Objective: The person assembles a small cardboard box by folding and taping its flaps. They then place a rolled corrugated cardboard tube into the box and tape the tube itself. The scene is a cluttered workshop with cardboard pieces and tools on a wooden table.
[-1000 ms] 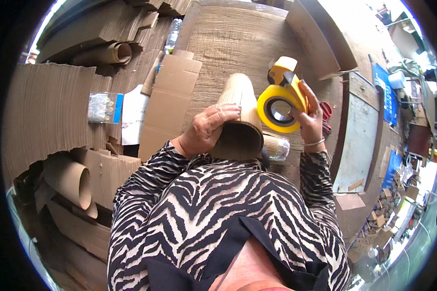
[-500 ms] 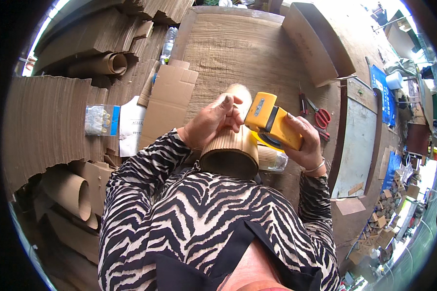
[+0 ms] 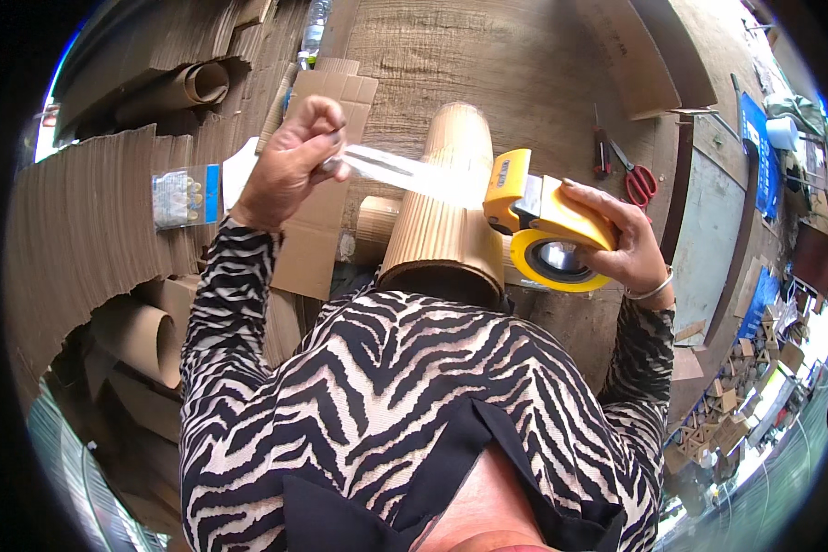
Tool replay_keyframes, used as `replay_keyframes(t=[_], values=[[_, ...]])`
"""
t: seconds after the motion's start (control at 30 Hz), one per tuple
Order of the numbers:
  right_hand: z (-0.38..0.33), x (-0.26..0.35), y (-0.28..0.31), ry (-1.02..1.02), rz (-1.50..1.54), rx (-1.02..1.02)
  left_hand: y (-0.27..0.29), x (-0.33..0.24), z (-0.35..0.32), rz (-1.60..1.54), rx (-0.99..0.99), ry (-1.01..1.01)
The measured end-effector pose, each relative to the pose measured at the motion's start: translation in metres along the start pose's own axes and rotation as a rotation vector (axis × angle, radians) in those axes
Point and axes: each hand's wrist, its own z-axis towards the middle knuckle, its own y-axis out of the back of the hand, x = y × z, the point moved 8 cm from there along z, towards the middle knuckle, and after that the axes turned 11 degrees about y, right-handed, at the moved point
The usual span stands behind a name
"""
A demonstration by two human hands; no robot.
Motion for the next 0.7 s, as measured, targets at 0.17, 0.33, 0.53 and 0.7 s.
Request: replay_keyframes(t=[0.17,0.33,0.53,0.7], values=[[0.009,-0.011,-0.012,-0.148,0.205,0.073,0.016,0.069,-0.046,0.282,-0.154,0.333],[0.005,-0.015,-0.006,-0.152,0.215,0.051,-0.004,0.185,-0.065,1.006,-0.138,0.346],[0.010,-0.005,-0.011,-0.129,0.155,0.090,0.006,0.129,-0.068,0.508,-0.516,0.065],[0.023,0.000,-0.015,-0.115,0.073,0.170,-0.041,0.116,-0.079,1.045,0.110,0.399]])
